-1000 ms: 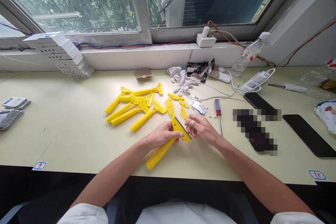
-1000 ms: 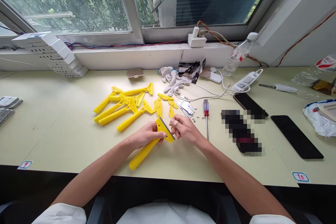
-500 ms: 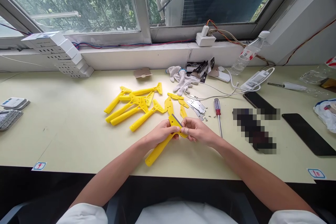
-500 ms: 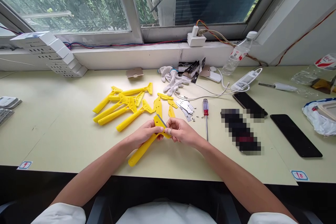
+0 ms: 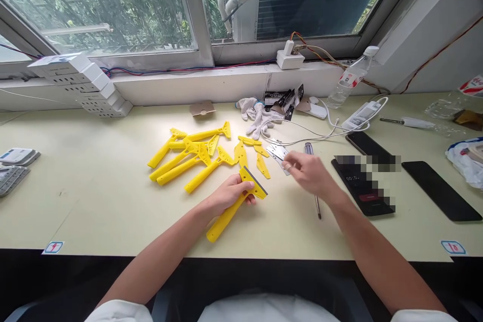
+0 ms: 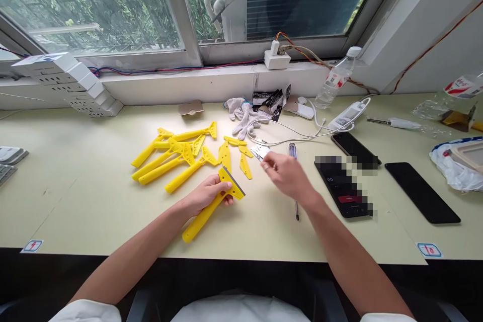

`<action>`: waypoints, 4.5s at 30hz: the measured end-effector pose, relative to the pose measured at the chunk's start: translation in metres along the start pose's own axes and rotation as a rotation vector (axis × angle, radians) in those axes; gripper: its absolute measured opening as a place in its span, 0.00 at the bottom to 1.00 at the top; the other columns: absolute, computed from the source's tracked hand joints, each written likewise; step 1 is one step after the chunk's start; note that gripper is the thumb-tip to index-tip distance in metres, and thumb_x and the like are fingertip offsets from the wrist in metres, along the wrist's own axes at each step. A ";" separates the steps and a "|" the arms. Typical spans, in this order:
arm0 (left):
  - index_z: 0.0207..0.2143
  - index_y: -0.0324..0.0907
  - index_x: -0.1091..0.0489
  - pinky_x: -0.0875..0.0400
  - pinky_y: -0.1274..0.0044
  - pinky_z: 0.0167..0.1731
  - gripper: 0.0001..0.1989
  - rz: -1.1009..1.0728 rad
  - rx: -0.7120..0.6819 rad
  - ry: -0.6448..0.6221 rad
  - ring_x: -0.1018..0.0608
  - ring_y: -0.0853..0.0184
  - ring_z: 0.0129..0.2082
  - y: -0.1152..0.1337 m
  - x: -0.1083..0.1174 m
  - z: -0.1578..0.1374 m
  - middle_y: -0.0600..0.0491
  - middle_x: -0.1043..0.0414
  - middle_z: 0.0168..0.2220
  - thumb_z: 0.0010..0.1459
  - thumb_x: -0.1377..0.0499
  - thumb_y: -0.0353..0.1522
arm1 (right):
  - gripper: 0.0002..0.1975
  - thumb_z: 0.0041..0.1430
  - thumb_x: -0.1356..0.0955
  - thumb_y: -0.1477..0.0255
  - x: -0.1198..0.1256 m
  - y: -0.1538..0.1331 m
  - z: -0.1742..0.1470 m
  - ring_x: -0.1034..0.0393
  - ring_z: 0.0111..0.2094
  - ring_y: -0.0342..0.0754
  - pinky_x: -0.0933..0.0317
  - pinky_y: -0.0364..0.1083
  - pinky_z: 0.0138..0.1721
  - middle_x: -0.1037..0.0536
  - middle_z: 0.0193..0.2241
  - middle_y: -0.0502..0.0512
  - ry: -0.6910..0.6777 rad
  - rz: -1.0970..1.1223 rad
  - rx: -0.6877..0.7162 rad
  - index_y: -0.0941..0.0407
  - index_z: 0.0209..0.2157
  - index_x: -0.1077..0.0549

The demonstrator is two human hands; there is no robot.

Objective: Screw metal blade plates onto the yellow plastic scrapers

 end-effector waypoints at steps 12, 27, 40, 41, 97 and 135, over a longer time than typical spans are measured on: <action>0.43 0.35 0.20 0.23 0.75 0.34 0.19 0.097 -0.014 -0.081 0.19 0.69 0.27 0.001 -0.006 0.000 0.42 0.17 0.43 0.62 0.31 0.44 | 0.10 0.65 0.32 0.66 -0.008 0.051 0.005 0.27 0.39 0.54 0.37 0.50 0.39 0.19 0.37 0.58 -0.181 -0.262 -0.064 0.53 0.33 0.20; 0.39 0.35 0.18 0.27 0.77 0.28 0.16 0.242 -0.045 -0.072 0.20 0.66 0.26 0.003 -0.010 0.001 0.45 0.18 0.32 0.61 0.32 0.41 | 0.08 0.67 0.35 0.69 -0.005 0.036 0.001 0.29 0.40 0.54 0.40 0.51 0.40 0.21 0.38 0.57 -0.113 -0.206 -0.112 0.52 0.33 0.28; 0.34 0.38 0.21 0.23 0.76 0.34 0.15 0.397 -0.087 -0.063 0.18 0.63 0.28 -0.002 -0.013 0.000 0.49 0.20 0.27 0.64 0.35 0.42 | 0.08 0.73 0.38 0.73 -0.066 -0.072 -0.028 0.32 0.40 0.55 0.36 0.53 0.40 0.24 0.37 0.59 -0.066 -0.050 0.425 0.52 0.38 0.30; 0.32 0.38 0.22 0.24 0.76 0.34 0.16 0.417 -0.089 -0.059 0.18 0.64 0.28 -0.001 -0.013 0.000 0.49 0.20 0.26 0.64 0.36 0.43 | 0.09 0.73 0.38 0.73 -0.068 -0.073 -0.028 0.33 0.40 0.56 0.36 0.54 0.40 0.24 0.37 0.60 -0.040 -0.079 0.442 0.52 0.38 0.29; 0.73 0.47 0.44 0.25 0.65 0.49 0.34 1.221 -0.290 0.100 0.17 0.51 0.49 0.036 -0.004 -0.034 0.44 0.19 0.51 0.67 0.40 0.34 | 0.19 0.61 0.25 0.56 -0.088 -0.010 -0.018 0.38 0.25 0.41 0.40 0.45 0.25 0.33 0.28 0.43 -0.254 0.728 -0.265 0.52 0.37 0.34; 0.38 0.43 0.34 0.41 0.80 0.19 0.08 0.145 -0.139 0.279 0.39 0.75 0.19 0.027 0.005 -0.024 0.60 0.39 0.26 0.65 0.42 0.37 | 0.05 0.59 0.30 0.69 0.019 0.038 0.000 0.27 0.34 0.52 0.40 0.49 0.34 0.19 0.32 0.55 -0.097 -0.273 0.018 0.51 0.30 0.21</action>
Point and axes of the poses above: each hand's wrist, its own z-axis towards the middle knuckle, its own x-axis out of the back of the hand, y = z × x, the point moved 9 cm from there along z, towards the middle knuckle
